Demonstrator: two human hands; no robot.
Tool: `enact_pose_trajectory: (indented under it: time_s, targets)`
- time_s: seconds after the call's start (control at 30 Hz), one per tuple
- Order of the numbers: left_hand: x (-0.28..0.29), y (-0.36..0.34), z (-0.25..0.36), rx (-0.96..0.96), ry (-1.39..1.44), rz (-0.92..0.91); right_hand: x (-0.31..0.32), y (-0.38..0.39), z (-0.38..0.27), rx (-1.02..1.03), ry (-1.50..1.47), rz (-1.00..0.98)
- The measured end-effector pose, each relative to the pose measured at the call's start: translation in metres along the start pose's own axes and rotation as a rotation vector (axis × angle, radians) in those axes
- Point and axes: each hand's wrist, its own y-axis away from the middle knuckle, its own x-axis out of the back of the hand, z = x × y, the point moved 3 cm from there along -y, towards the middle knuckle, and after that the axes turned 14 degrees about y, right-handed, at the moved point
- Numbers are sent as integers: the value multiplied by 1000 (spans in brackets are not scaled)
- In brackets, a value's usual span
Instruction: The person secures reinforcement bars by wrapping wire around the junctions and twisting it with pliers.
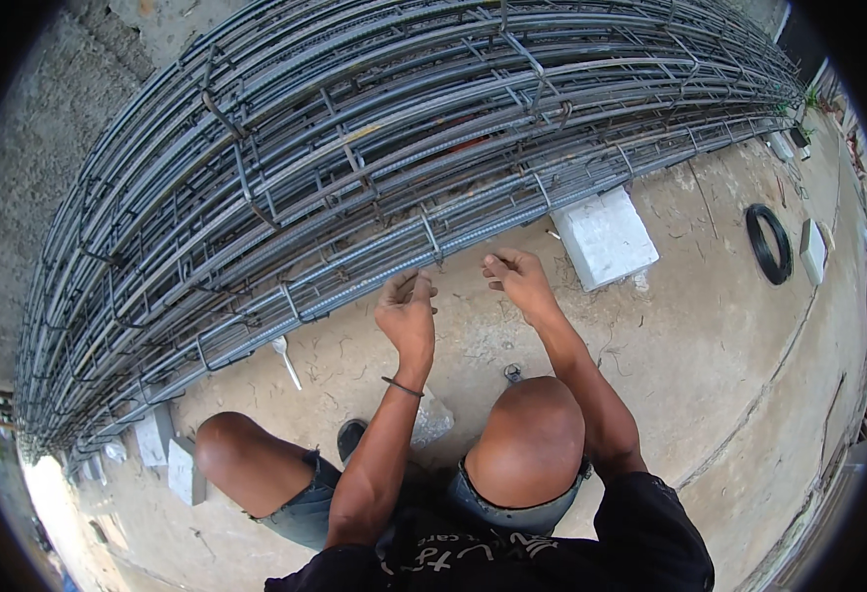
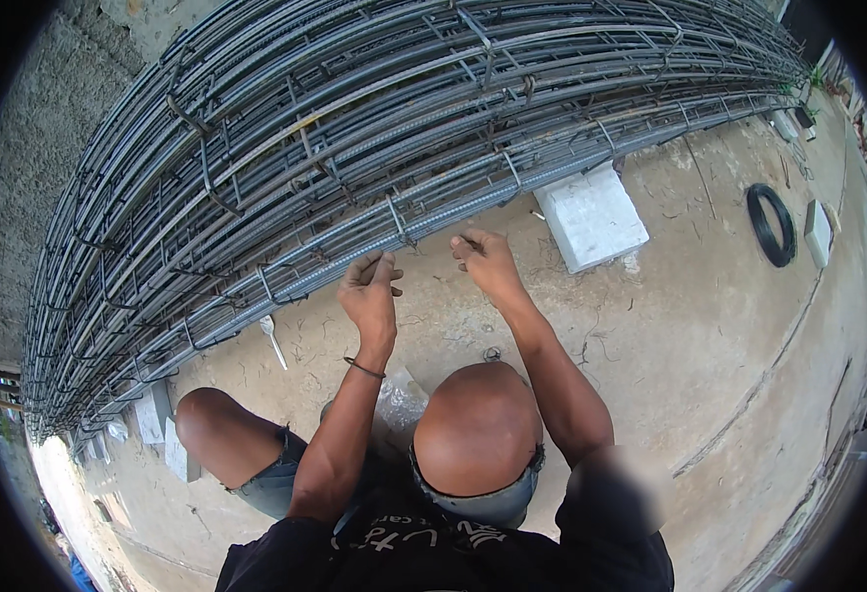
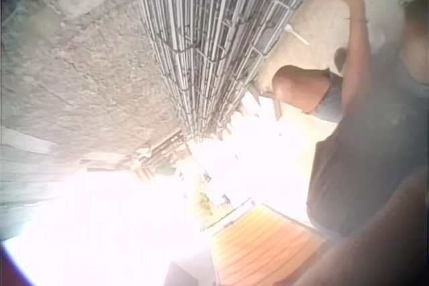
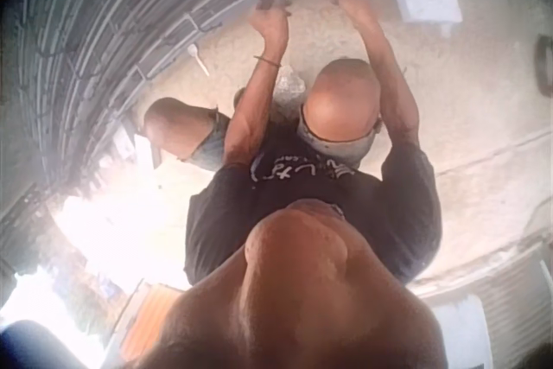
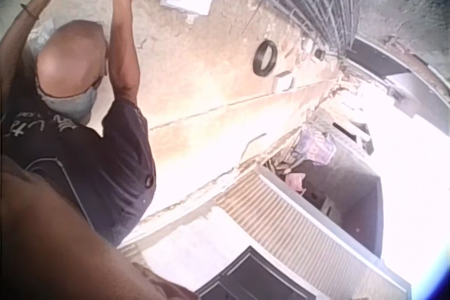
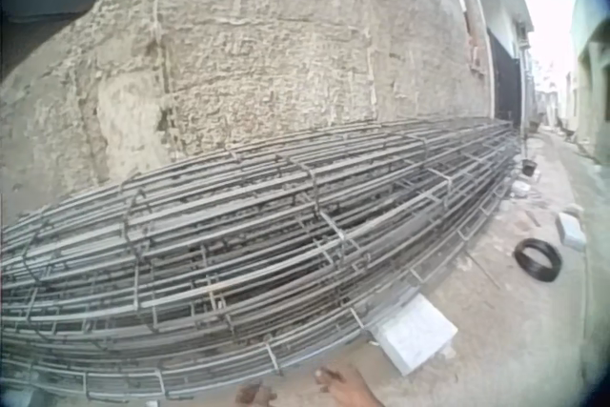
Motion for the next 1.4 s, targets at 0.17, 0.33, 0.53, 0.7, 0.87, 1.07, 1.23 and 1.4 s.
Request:
enact_pose_trajectory:
  time_s: [0.17, 0.33, 0.53, 0.7, 0.87, 1.07, 1.23, 1.4]
  targets:
    - [-7, -4, 2, -195, -157, -61, -44, -3, -5, 62, -186, -139]
    - [-14, -17, -8, -301, -151, -141, -52, -13, -1, 143, -253, -136]
    - [-19, -17, 20, -212, -320, -142, -44, -4, -17, 252, 80, -50]
    - [-13, -22, 17, -144, -282, -89, -41, 2, -32, 171, 152, -65]
    - [-16, -15, 5, -108, -289, -64, -41, -7, -36, 35, -14, -160]
    - [-11, -25, 6, 186, 85, -209, -49, 17, -55, 387, 613, 208]
    - [-11, -31, 25, 490, 124, -309, -58, 26, -48, 469, 657, 295]
    - [-14, -25, 14, 448, 230, -84, -61, 37, -43, 566, 635, 221]
